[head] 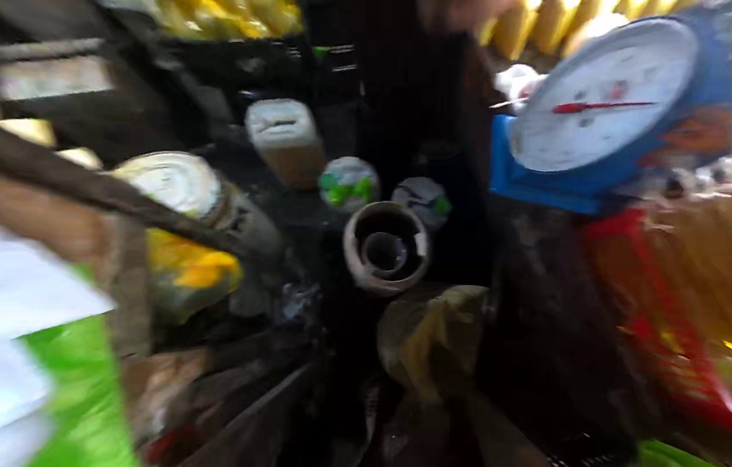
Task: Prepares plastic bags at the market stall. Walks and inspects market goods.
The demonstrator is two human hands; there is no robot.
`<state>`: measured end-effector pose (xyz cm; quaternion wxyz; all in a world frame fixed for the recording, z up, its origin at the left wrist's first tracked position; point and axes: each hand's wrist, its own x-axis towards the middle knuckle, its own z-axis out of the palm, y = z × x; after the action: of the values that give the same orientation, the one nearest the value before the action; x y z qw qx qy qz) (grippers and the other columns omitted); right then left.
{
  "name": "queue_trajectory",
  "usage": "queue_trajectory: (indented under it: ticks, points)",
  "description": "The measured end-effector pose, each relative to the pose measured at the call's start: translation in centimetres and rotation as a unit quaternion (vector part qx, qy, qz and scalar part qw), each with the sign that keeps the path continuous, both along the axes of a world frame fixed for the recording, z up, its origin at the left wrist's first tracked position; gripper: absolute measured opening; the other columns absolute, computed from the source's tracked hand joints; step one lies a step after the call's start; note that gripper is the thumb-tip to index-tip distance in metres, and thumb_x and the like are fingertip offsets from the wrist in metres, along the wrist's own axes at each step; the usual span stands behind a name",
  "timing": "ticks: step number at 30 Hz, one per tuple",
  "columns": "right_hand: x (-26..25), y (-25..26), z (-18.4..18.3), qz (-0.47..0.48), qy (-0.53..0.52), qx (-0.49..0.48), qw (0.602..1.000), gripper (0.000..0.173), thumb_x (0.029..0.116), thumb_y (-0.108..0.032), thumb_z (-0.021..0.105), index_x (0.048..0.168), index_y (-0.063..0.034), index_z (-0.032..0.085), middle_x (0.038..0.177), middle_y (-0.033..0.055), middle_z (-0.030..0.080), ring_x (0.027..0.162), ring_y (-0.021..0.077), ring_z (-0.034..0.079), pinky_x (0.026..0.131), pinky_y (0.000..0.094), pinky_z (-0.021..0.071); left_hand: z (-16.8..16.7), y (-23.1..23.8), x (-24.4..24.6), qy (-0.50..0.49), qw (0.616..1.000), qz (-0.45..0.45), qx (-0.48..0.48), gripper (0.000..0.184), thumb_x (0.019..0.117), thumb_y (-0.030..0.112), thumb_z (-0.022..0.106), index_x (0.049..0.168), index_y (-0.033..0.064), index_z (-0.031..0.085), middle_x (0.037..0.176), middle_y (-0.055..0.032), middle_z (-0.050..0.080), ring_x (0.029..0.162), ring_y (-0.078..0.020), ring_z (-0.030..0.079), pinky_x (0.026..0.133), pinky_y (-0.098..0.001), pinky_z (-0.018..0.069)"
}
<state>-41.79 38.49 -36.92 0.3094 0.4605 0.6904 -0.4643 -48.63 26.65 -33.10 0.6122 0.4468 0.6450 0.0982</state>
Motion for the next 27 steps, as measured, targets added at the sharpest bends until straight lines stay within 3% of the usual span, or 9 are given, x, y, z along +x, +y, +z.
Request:
queue_trajectory:
  ticks: [3,6,10,13,15,17,20,23,27]
  points:
    - [-1.3,-0.5,-0.5,0.031,-0.106,-0.016,0.994,0.058,0.096,-0.026,0.067,0.147,-0.0009,0.051,0.147,0.0237,0.053,0.137,0.0395,0.05,0.113,0.0599,0.0403,-3.0,-2.8,0.0,0.055,0.992,-0.06,0.091,0.032,0.1016,0.022,0.058,0.124,0.0018,0.069,0.123,-0.021,0.069,0.115,-0.0381,0.066,0.1,-0.0562,0.0517]
    - [-1.7,0.8,-1.5,0.085,-0.094,0.023,0.992,0.057,0.0944,-0.029,0.068,0.145,-0.006,0.054,0.139,0.0237,0.06,0.128,0.0435,0.057,0.104,0.0671,0.0454,-4.5,-3.4,0.0,0.051,0.988,-0.036,0.144,0.031,0.0982,0.019,0.063,0.127,0.0067,0.067,0.12,-0.0181,0.07,0.11,-0.0359,0.067,0.095,-0.0563,0.0542]
    - [-4.6,2.3,4.2,0.195,-0.087,0.061,0.975,0.048,0.095,-0.027,0.066,0.136,-0.0024,0.062,0.134,0.0277,0.061,0.126,0.0477,0.056,0.102,0.0715,0.0434,-5.4,-5.6,-0.9,0.088,0.976,0.065,0.188,0.04,0.1,0.024,0.059,0.14,0.0192,0.062,0.136,-0.0064,0.065,0.122,-0.024,0.064,0.105,-0.0481,0.0525]
    - [-5.1,1.0,8.7,0.256,-0.047,0.092,0.961,0.049,0.0987,-0.031,0.059,0.145,-0.0161,0.058,0.139,0.0227,0.06,0.13,0.0463,0.055,0.102,0.0729,0.0428,-7.1,-9.9,-1.1,0.105,0.967,0.15,0.175,0.043,0.1014,0.026,0.057,0.145,0.0248,0.059,0.142,-0.0023,0.062,0.128,-0.0183,0.061,0.109,-0.0444,0.0508]
    - [-5.2,-1.2,11.9,0.278,-0.012,0.134,0.951,0.048,0.1024,-0.037,0.054,0.147,-0.0196,0.056,0.144,0.0199,0.058,0.132,0.0456,0.053,0.102,0.0724,0.0432,-7.9,-13.8,-1.4,0.156,0.966,0.16,0.13,0.042,0.1032,0.027,0.054,0.145,0.0225,0.058,0.143,-0.0052,0.061,0.127,-0.0217,0.061,0.107,-0.047,0.0511]
    - [-5.0,-3.9,15.6,0.277,0.004,0.171,0.946,0.047,0.1029,-0.038,0.054,0.146,-0.0198,0.057,0.141,0.0193,0.059,0.128,0.0454,0.057,0.099,0.0714,0.0451,-7.2,-18.4,-1.7,0.173,0.97,0.167,0.036,0.045,0.1026,0.033,0.055,0.146,0.02,0.057,0.146,-0.0076,0.058,0.131,-0.0245,0.059,0.111,-0.0488,0.0482]
    - [-1.2,-10.8,17.8,0.247,0.109,0.266,0.925,0.036,0.0995,-0.033,0.063,0.131,-0.0158,0.067,0.12,0.0197,0.07,0.107,0.0445,0.067,0.086,0.0703,0.0522,-7.9,-29.1,1.2,0.156,0.955,0.213,-0.136,0.049,0.0987,0.04,0.061,0.141,0.0143,0.06,0.138,-0.0157,0.063,0.127,-0.0348,0.06,0.106,-0.0598,0.0472]
    - [0.9,-19.8,18.3,0.249,0.169,0.293,0.907,0.039,0.0989,-0.034,0.063,0.134,-0.0168,0.064,0.128,0.0158,0.066,0.114,0.0416,0.065,0.088,0.0661,0.0535,-11.2,-41.6,5.1,0.125,0.935,0.246,-0.222,0.052,0.0992,0.034,0.063,0.141,0.0037,0.058,0.142,-0.0234,0.057,0.134,-0.0405,0.053,0.112,-0.06,0.0413]
    - [4.7,-34.3,17.4,0.367,0.2,0.143,0.897,0.041,0.1007,-0.038,0.058,0.139,-0.0237,0.061,0.137,0.0088,0.064,0.127,0.0339,0.059,0.103,0.061,0.0479,-8.4,-54.5,12.7,0.088,0.923,0.198,-0.317,0.044,0.103,0.033,0.056,0.134,0.0021,0.061,0.134,-0.0254,0.062,0.126,-0.0428,0.059,0.105,-0.0635,0.0462]
